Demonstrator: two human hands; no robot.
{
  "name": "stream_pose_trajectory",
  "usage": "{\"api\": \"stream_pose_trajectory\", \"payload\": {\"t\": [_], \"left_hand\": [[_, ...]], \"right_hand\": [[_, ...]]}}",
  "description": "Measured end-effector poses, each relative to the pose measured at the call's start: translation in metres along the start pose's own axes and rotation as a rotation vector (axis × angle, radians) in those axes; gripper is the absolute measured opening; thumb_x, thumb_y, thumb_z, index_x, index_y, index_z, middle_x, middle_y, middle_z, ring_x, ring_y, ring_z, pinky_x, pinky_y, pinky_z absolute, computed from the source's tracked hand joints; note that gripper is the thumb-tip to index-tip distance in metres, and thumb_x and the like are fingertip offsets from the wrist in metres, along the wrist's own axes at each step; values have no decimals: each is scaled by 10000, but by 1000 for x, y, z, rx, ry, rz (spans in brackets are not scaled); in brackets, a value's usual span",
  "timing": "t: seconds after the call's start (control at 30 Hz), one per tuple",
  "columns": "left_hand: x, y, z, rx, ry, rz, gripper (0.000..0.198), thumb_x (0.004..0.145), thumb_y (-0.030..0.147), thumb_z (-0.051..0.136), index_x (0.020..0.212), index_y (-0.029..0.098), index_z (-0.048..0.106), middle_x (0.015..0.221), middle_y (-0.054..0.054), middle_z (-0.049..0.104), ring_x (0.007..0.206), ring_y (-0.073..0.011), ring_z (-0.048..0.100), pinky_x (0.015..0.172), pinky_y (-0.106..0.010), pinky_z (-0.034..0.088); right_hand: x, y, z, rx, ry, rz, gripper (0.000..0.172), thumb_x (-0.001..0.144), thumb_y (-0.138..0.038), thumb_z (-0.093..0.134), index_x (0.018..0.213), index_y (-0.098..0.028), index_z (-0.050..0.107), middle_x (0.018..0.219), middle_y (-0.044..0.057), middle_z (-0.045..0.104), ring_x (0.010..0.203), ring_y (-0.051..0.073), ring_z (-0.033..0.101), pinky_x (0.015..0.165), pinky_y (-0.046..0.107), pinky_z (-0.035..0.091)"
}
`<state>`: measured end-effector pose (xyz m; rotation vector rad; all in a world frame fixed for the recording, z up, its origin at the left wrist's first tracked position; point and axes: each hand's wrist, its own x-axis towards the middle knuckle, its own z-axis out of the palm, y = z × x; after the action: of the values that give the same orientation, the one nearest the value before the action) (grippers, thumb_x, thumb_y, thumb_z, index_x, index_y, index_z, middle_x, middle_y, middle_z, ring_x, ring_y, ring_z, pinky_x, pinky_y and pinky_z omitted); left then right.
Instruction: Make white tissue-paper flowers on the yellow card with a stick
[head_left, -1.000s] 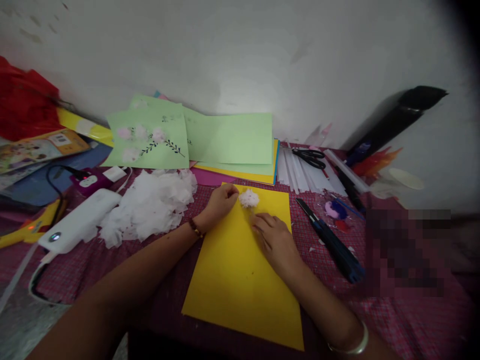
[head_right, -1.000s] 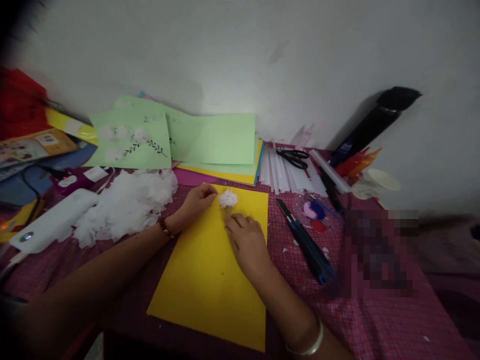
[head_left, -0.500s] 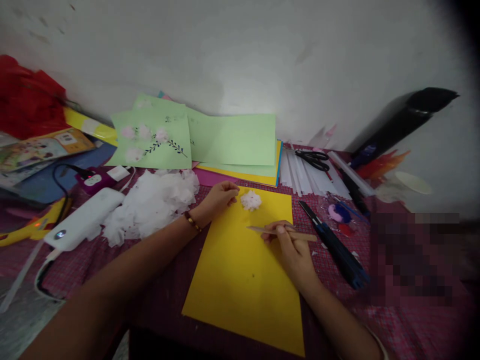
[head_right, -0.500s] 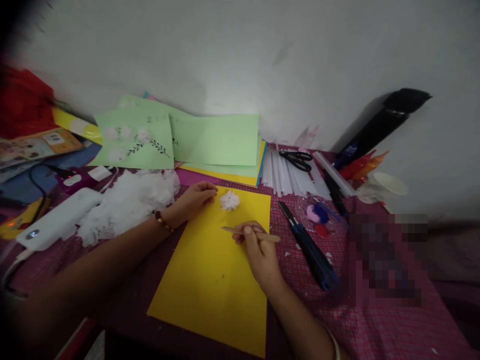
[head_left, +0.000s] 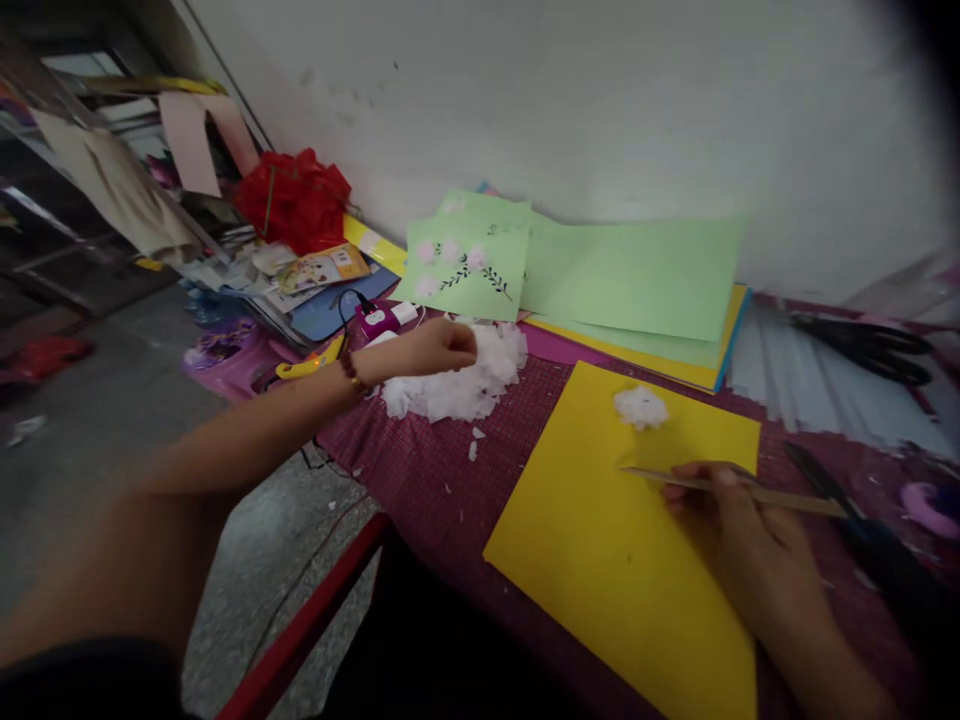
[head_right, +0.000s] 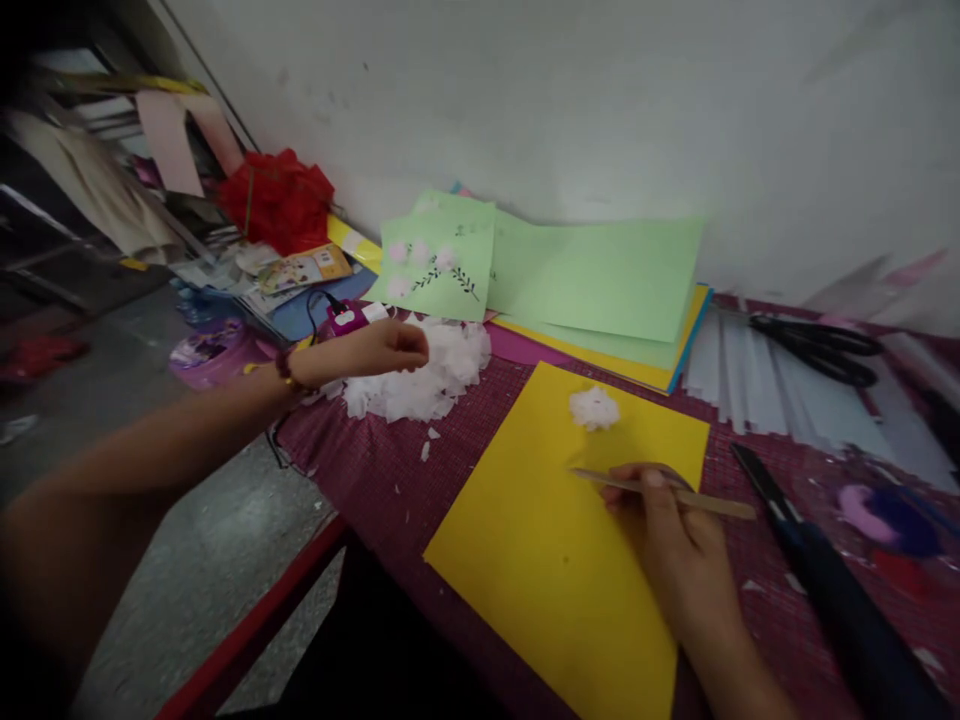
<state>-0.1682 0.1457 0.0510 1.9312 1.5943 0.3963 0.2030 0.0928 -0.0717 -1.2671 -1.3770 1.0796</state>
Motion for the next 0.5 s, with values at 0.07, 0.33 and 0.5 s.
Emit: {"api": "stream_pose_trajectory", "payload": {"t": [0.07,0.33,0.5], "left_hand": [[-31,-17,12,98,69,5,82,728,193,566,735,161,641,653,10,606,579,-89,496,547,-208,348],[-72,-58,61,221,281,-239,242,727,316,618,919,169,605,798,-24,614,676,-143,515,601,-247,347],[-71,-53,59,70,307,-195,117,698,262,585,716,164,523,710,14,519,639,-114,450,588,-232,329]], "right_hand": [[0,-5,2,-16,6,58,319,906,-502,472,836,-230,622,754,30,628,722,181,596,724,332,475],[0,-9,3,-70,16,38,357,896,-540,468,848,-227,633,745,29,627,708,179,586,717,337,472],[1,-6,3,-8,15,59,338,888,-530,497,858,-226,644,734,23,633,679,168,588,696,321,475]]}}
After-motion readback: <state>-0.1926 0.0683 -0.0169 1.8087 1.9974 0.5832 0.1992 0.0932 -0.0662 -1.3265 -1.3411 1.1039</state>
